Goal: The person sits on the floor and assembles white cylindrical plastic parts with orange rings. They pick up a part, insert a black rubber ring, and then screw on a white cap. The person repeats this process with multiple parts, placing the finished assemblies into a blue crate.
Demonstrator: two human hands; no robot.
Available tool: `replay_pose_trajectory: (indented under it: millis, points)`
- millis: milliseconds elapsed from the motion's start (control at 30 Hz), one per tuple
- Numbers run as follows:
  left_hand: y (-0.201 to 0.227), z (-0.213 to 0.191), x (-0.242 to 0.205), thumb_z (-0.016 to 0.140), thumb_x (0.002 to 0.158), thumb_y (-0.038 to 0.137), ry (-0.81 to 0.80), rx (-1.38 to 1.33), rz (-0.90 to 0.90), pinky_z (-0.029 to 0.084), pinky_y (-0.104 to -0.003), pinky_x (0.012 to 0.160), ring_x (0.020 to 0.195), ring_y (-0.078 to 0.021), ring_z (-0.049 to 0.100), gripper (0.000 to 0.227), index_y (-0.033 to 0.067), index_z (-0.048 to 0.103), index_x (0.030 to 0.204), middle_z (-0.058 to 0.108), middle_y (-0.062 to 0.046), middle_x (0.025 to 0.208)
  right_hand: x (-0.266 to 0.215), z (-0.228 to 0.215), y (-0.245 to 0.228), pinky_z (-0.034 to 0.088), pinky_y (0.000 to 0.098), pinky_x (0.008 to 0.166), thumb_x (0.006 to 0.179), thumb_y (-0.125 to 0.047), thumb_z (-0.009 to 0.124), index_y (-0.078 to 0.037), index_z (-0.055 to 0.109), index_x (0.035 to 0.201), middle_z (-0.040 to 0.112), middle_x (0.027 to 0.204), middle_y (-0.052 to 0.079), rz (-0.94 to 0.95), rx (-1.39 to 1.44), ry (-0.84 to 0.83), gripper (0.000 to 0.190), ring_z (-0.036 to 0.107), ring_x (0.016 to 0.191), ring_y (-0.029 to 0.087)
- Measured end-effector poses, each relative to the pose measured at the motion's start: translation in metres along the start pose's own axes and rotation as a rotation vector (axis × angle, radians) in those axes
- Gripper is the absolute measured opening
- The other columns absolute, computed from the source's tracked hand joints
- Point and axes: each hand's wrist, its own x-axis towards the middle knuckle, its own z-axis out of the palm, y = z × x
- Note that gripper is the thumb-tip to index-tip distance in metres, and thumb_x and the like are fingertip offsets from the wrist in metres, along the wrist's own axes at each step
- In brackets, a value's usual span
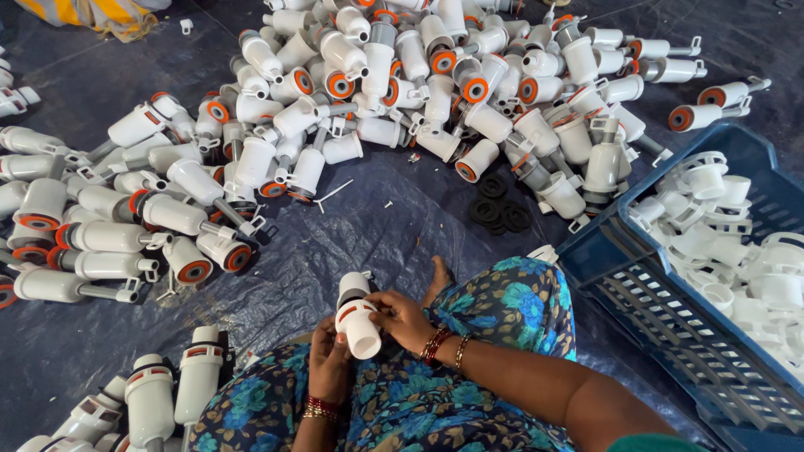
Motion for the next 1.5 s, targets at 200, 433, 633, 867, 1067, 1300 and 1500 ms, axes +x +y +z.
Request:
replay_pose_trajectory:
  millis: [200,433,633,867,1067,1300,1500]
  points:
    - [-0.003,-0.002,-0.001,0.062,0.097,0.027,0.053,-0.001,-0.052,0.056,-0.04,0.094,0.115,-0.025,0.064,0.048,0.0017,0.052,0.137,0.063,-0.014,0.128,-0.004,0.004,-0.001,0.058,0.0309,0.088,0.1,-0.026,0.067,-0.007,0.061,0.137,0.062,0.117,0.007,-0.025,-0.175,0.01,0.042,0.067,0.099,0.018]
    - [-0.003,-0.003,0.002,0.061,0.097,0.029,0.029,0.053,-0.034,0.055,-0.04,0.098,0.119,-0.0237,0.064,0.051,0.0034,0.048,0.14,0.061,-0.014,0.131,-0.002,0.005,0.004,0.061,0.0282,0.087,0.1,-0.017,0.065,-0.005,0.059,0.138,0.058,0.115,0.007,-0.025,0.02,0.006,0.04,0.069,0.099,0.015]
    - [-0.007,-0.004,0.0,0.06,0.096,0.036,-0.018,0.053,-0.051,0.053,-0.036,0.096,0.119,-0.0194,0.062,0.056,0.0091,0.045,0.143,0.062,-0.009,0.134,-0.004,0.012,0.01,0.062,0.0273,0.089,0.103,-0.016,0.061,-0.004,0.057,0.138,0.064,0.124,0.007,0.033,0.185,-0.003,0.038,0.072,0.104,0.012]
    - [-0.009,-0.007,0.0,0.06,0.099,0.033,-0.004,0.137,-0.112,0.049,-0.033,0.088,0.105,-0.0193,0.057,0.057,0.0084,0.047,0.149,0.063,-0.011,0.128,-0.005,0.009,0.007,0.056,0.0336,0.092,0.102,-0.014,0.062,-0.009,0.066,0.136,0.062,0.118,0.008,-0.023,-0.138,0.003,0.034,0.065,0.103,0.019]
    - [-0.006,0.002,-0.002,0.061,0.097,0.03,-0.02,0.16,-0.104,0.053,-0.038,0.098,0.116,-0.0208,0.062,0.053,0.0064,0.046,0.141,0.062,-0.012,0.129,-0.004,0.005,-0.004,0.055,0.0361,0.096,0.101,-0.015,0.06,-0.008,0.065,0.135,0.059,0.122,0.01,-0.132,-0.307,-0.05,0.035,0.063,0.111,0.024]
    - [-0.013,-0.003,0.001,0.058,0.098,0.023,-0.023,0.195,-0.044,0.052,-0.035,0.096,0.114,-0.0195,0.063,0.047,0.0056,0.05,0.141,0.063,-0.011,0.129,-0.006,0.006,-0.011,0.054,0.0386,0.096,0.105,-0.017,0.058,-0.007,0.063,0.136,0.061,0.122,0.012,-0.11,-0.426,-0.067,0.033,0.063,0.111,0.027]
    - [-0.024,-0.011,0.011,0.059,0.099,0.023,0.016,0.195,0.017,0.05,-0.03,0.095,0.111,-0.0151,0.061,0.042,0.0046,0.054,0.137,0.066,-0.006,0.124,0.001,0.005,-0.01,0.055,0.0374,0.097,0.103,-0.017,0.057,-0.007,0.06,0.14,0.058,0.127,0.014,-0.128,-0.374,-0.073,0.038,0.063,0.114,0.027]
